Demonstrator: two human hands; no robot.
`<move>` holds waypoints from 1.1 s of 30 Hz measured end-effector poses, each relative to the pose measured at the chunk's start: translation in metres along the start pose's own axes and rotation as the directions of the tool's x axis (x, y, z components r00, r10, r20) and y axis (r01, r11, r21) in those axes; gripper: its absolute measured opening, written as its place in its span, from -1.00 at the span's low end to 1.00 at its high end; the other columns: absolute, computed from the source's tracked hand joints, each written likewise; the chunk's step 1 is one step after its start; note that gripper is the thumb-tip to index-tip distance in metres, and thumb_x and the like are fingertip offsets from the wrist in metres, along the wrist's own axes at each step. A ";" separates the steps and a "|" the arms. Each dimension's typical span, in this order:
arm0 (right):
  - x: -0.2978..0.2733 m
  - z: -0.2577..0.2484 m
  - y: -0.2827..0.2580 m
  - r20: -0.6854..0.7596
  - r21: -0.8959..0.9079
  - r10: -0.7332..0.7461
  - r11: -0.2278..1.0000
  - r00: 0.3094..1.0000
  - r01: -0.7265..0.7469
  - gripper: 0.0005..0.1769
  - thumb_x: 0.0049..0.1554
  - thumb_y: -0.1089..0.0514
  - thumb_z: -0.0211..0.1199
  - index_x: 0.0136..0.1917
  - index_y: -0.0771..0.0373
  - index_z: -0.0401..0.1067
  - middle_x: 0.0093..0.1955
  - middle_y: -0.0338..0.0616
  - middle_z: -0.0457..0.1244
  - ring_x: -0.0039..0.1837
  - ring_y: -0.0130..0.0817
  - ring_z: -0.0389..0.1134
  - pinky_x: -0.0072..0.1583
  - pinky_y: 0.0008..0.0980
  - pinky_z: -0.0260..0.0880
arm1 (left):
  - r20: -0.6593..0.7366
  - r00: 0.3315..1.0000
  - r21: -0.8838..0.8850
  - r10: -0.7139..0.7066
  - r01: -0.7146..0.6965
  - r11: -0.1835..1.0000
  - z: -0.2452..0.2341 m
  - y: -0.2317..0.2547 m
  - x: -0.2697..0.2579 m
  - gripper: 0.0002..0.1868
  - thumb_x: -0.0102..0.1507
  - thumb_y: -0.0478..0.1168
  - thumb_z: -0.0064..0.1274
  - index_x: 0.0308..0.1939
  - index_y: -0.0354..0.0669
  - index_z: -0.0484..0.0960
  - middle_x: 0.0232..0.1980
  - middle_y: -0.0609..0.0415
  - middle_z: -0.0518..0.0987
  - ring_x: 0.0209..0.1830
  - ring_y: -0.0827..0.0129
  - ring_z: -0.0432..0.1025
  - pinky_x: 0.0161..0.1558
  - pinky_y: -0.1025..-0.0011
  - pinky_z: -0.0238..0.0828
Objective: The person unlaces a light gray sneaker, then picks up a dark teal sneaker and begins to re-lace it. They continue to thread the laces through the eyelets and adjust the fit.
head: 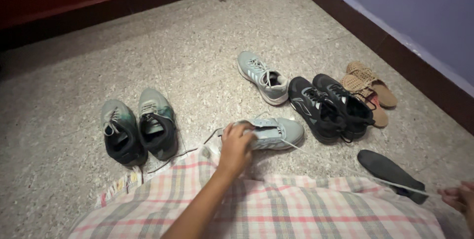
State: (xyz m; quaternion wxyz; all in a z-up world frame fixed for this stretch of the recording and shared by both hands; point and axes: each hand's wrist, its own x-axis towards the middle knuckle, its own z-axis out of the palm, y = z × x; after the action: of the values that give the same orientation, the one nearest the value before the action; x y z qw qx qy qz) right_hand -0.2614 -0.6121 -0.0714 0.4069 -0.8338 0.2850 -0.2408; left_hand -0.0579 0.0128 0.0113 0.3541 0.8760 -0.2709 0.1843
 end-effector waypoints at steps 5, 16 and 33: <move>-0.066 0.074 -0.123 0.038 -0.457 -0.179 0.872 0.983 0.177 -0.42 0.12 0.01 0.36 0.33 0.33 0.45 0.27 0.28 0.25 0.28 0.18 0.29 0.30 0.05 0.27 | 0.008 0.899 -0.190 -0.438 0.431 0.882 -0.039 0.013 -0.063 -0.84 0.19 -0.45 0.04 -0.22 -0.22 0.69 -0.06 0.02 0.59 0.03 0.11 0.47 0.07 0.23 0.38; -0.217 0.242 -0.295 0.705 -0.057 -0.439 0.748 0.557 0.662 -0.51 -0.02 0.03 0.40 0.18 0.14 0.49 0.38 0.09 0.21 0.39 0.11 0.18 0.36 0.08 0.07 | -0.118 0.833 -0.243 -0.540 0.503 0.830 -0.081 0.016 -0.132 -0.83 0.10 -0.47 0.03 -0.28 -0.25 0.66 -0.16 -0.02 0.63 -0.07 0.11 0.52 0.01 0.26 0.43; -0.151 0.079 -0.128 0.108 -0.810 -0.032 0.577 0.994 0.107 -0.58 0.14 -0.20 0.33 0.20 -0.02 0.62 0.18 -0.02 0.42 0.31 -0.06 0.41 0.42 0.00 0.31 | -0.042 0.911 -0.206 -0.410 0.393 0.896 -0.071 0.013 -0.130 -0.60 0.17 -0.11 0.13 0.06 -0.14 0.65 0.19 -0.04 0.59 0.25 0.03 0.40 0.34 0.13 0.23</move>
State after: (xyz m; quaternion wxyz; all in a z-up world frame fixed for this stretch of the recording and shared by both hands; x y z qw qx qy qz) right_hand -0.2843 -0.4034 -0.0364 -0.0192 -0.9470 0.3140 -0.0649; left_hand -0.1772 0.1011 -0.0005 0.4786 0.8660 -0.0856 0.1169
